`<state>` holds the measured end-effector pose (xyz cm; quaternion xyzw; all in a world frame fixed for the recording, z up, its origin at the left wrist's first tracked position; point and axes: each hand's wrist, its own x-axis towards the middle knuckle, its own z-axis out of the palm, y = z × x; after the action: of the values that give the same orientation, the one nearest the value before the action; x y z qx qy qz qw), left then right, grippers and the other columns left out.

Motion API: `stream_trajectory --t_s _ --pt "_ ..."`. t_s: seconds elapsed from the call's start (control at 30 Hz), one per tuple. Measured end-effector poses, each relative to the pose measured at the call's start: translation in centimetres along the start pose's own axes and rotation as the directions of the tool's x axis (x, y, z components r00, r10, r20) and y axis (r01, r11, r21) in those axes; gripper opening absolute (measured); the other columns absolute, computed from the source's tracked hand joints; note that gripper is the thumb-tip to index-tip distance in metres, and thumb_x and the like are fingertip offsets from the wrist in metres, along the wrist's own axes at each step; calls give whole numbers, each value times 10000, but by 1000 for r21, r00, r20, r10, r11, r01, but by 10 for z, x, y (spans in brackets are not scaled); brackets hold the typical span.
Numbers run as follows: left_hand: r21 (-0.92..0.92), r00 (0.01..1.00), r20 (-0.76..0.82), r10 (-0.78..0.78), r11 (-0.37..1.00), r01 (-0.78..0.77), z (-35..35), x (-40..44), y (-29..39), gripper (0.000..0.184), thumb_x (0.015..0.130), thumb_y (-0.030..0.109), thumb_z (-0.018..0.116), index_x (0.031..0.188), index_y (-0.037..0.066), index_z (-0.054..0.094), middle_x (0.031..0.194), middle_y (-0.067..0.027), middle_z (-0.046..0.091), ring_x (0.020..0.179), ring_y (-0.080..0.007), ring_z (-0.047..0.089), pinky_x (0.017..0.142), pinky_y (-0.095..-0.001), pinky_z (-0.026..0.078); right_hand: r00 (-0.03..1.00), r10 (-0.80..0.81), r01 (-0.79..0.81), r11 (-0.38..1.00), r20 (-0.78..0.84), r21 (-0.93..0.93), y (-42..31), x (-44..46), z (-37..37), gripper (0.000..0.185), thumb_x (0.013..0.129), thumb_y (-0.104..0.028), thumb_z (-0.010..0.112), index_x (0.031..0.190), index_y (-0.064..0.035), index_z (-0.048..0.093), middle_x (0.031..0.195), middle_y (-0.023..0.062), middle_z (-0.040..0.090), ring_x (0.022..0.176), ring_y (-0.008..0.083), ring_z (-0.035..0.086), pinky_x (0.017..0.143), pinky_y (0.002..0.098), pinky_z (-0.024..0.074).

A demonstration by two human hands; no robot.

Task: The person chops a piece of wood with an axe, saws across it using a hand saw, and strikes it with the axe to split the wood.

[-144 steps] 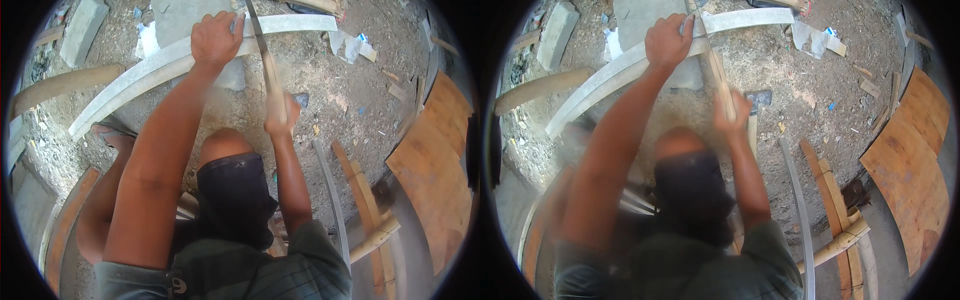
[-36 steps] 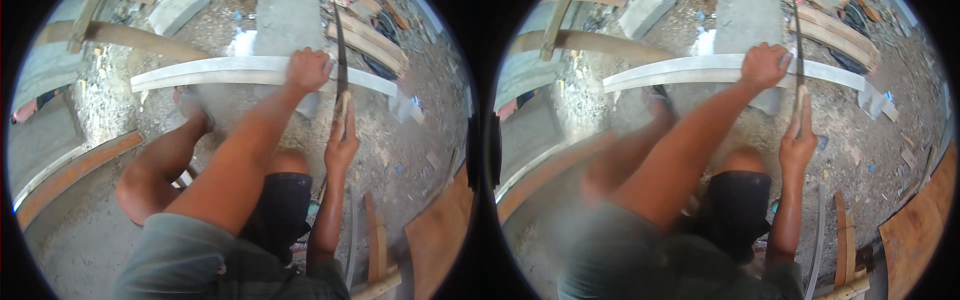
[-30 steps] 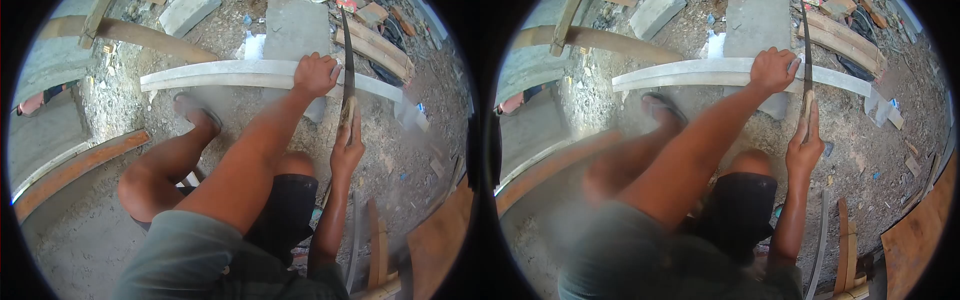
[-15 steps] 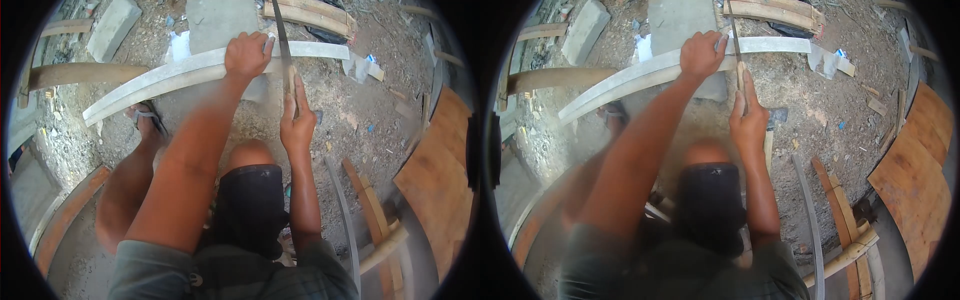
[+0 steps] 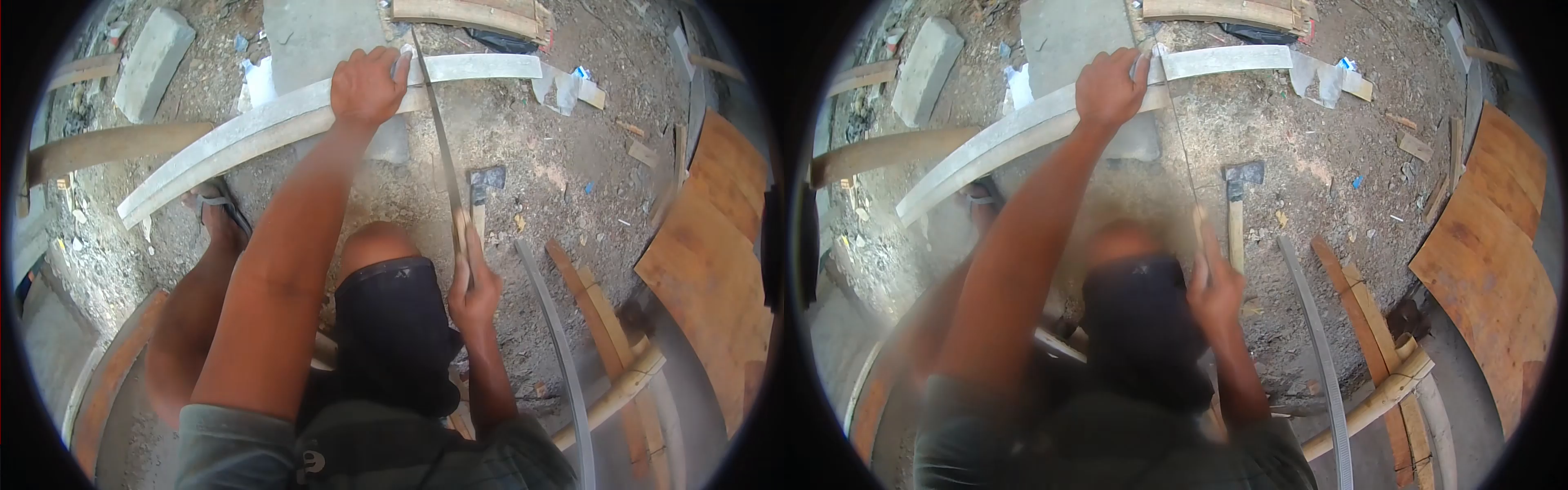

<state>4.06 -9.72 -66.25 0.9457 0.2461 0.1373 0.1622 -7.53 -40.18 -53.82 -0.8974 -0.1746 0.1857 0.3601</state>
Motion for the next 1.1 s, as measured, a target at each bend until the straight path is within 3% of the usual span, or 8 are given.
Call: stream_trajectory --t_s 0.07,0.2,0.27,0.37,0.6,0.77,1.0,1.1 --pt "-13 1000 0 -8 1000 8 -1 3 0 325 1064 396 558 985 143 746 937 -26 726 877 -287 657 801 -441 500 999 25 -23 997 32 -68 3 -5 -7 486 1047 -47 551 1530 4 559 1072 276 768 731 248 761 674 358 566" --pt "-36 1000 25 -1 999 2 2 4 -5 326 1064 414 557 1071 152 752 964 -70 734 928 -338 672 822 -482 535 1000 8 -9 999 14 38 -22 85 25 479 1053 -66 558 1531 -35 564 875 307 696 632 217 692 620 381 534" --pt "-47 1000 -1 17 999 -17 2 2 -2 329 1064 420 556 1065 155 751 960 -82 732 926 -344 675 819 -485 537 997 -53 56 997 -64 51 -41 146 43 499 1043 -83 550 1540 -122 571 872 344 666 715 388 736 673 463 548" --pt "-2 999 42 -35 999 35 -7 -2 5 332 1061 431 556 1060 161 748 951 -107 729 914 -359 682 814 -496 542 997 -9 20 989 -75 145 -42 118 30 481 1053 -91 565 1533 -65 569 744 287 633 566 236 637 593 376 507" --pt "19 997 72 -39 999 38 -3 -3 3 350 1065 445 538 1062 164 746 956 -138 729 924 -376 690 822 -512 546 1000 -4 6 998 -30 60 -7 1 -6 487 1045 -61 539 1532 -53 574 1040 311 732 631 218 717 617 360 545" --pt "39 999 48 -1 999 -1 -1 4 0 361 1065 458 535 1082 166 746 967 -148 729 932 -380 691 829 -510 546 997 -60 63 996 -54 63 -41 141 33 457 1042 -72 566 1496 -32 591 945 289 722 587 286 679 625 398 542" --pt "35 997 64 -47 998 45 -2 7 1 379 1059 482 535 1102 172 748 970 -175 725 914 -409 698 835 -540 541 999 -5 10 994 -37 112 -13 -8 -19 477 1015 -35 595 1492 -21 603 971 288 730 612 271 706 617 370 541" --pt "27 997 64 -33 999 31 0 -4 2 381 1057 486 538 1102 173 751 959 -182 725 916 -412 699 834 -544 539 1000 24 -24 993 5 112 -11 2 -15 565 1013 -17 581 1561 -156 565 954 303 722 746 401 740 686 443 570"
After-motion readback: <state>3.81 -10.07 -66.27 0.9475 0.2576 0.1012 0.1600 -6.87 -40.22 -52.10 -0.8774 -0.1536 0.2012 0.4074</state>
